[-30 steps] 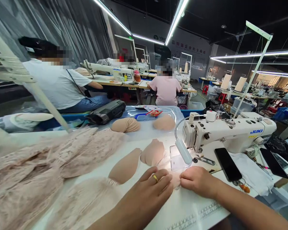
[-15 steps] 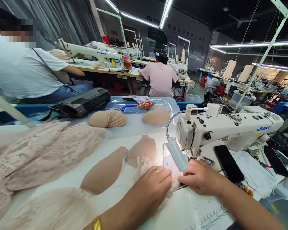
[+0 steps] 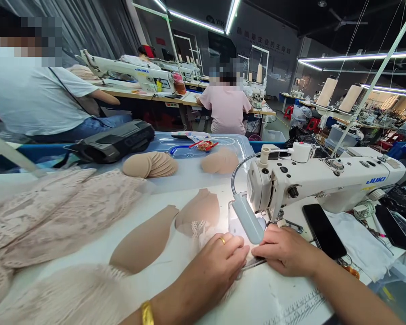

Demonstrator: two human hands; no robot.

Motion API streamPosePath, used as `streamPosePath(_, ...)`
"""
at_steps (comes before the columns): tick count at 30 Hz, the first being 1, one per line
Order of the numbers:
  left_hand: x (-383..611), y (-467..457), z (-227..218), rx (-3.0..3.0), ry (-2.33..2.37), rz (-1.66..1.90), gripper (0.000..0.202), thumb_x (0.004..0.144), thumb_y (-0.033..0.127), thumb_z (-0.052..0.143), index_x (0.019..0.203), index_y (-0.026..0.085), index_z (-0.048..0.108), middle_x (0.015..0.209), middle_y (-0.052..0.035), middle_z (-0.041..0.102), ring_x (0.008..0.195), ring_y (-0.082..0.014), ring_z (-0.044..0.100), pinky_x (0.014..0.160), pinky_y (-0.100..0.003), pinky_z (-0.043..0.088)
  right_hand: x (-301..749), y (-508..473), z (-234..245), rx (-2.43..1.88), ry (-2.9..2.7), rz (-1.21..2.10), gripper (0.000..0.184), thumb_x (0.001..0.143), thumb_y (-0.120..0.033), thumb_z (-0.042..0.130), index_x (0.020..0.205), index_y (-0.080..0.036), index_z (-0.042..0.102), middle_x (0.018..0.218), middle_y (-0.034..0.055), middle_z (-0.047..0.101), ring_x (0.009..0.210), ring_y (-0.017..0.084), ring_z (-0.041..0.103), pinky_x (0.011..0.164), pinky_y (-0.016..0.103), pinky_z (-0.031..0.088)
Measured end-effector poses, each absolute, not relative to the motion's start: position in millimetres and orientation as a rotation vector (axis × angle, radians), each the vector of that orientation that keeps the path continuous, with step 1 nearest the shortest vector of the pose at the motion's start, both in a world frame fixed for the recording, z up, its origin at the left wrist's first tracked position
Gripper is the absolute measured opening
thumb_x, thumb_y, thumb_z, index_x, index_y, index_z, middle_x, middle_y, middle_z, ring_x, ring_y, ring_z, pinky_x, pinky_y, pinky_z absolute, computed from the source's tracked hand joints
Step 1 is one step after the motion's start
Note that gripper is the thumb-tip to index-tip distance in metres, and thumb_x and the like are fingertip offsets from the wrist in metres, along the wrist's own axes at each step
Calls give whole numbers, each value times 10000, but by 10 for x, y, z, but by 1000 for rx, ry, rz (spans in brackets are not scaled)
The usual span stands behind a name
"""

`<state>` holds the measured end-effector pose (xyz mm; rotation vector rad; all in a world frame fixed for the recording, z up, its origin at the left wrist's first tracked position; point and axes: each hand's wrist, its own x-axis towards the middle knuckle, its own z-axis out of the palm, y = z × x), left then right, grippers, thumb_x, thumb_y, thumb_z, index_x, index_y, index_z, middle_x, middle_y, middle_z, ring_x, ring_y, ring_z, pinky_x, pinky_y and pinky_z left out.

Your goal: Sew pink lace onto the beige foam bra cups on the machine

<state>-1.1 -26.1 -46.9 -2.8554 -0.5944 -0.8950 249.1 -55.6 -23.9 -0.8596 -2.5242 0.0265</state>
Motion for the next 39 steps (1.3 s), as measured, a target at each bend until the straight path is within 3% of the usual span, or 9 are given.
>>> streamPosePath(5, 8, -206, -448, -2891, -547, -921, 247, 1009, 86, 380, 987, 168, 613, 852, -69, 639, 756, -237, 511, 737, -374, 406, 2481, -541, -313, -1003, -2511, 30, 223, 869, -68, 562, 998, -222, 659, 877, 11, 588, 791, 182, 470, 639, 290, 304)
streamPosePath(11, 65, -34, -392, -2952, -518, -836, 308, 997, 94, 383, 825, 197, 617, 809, -58, 652, 724, -227, 539, 699, -371, 395, 2478, -484, -405, -1133, -2503, -23, 132, 876, -109, 543, 904, -226, 597, 869, 11, 561, 768, 191, 447, 656, 306, 315)
streamPosePath(18, 54, 175, -382, -3065, -503, -842, 278, 1021, 138, 433, 1033, 225, 697, 970, -79, 718, 920, -255, 639, 848, -395, 478, 2465, -433, -470, -1233, -2445, -67, 135, 859, -104, 526, 867, -235, 556, 820, 6, 560, 710, 192, 431, 641, 311, 301)
streamPosePath(22, 49, 233, -369, -3078, -479, -850, 263, 1015, 141, 455, 1017, 235, 700, 979, -72, 730, 913, -254, 639, 860, -401, 476, 2446, -432, -461, -1236, -2434, -85, 173, 868, -90, 492, 908, -238, 571, 780, -8, 529, 634, 181, 362, 636, 314, 298)
streamPosePath(29, 58, 250, -279, -3073, -547, -660, 208, 998, 144, 502, 948, 231, 684, 977, -63, 714, 925, -259, 612, 854, -399, 439, 2433, -422, -457, -1239, -2414, -112, 155, 857, -85, 490, 832, -233, 528, 790, 6, 527, 658, 187, 375, 619, 309, 291)
streamPosePath(39, 106, 284, -264, -3013, -709, -604, 181, 957, 109, 494, 863, 194, 624, 929, -93, 676, 850, -266, 570, 800, -422, 427, 2469, -389, -501, -1165, -2317, 84, 172, 905, -108, 445, 792, -230, 492, 764, 9, 485, 671, 193, 380, 721, 333, 387)
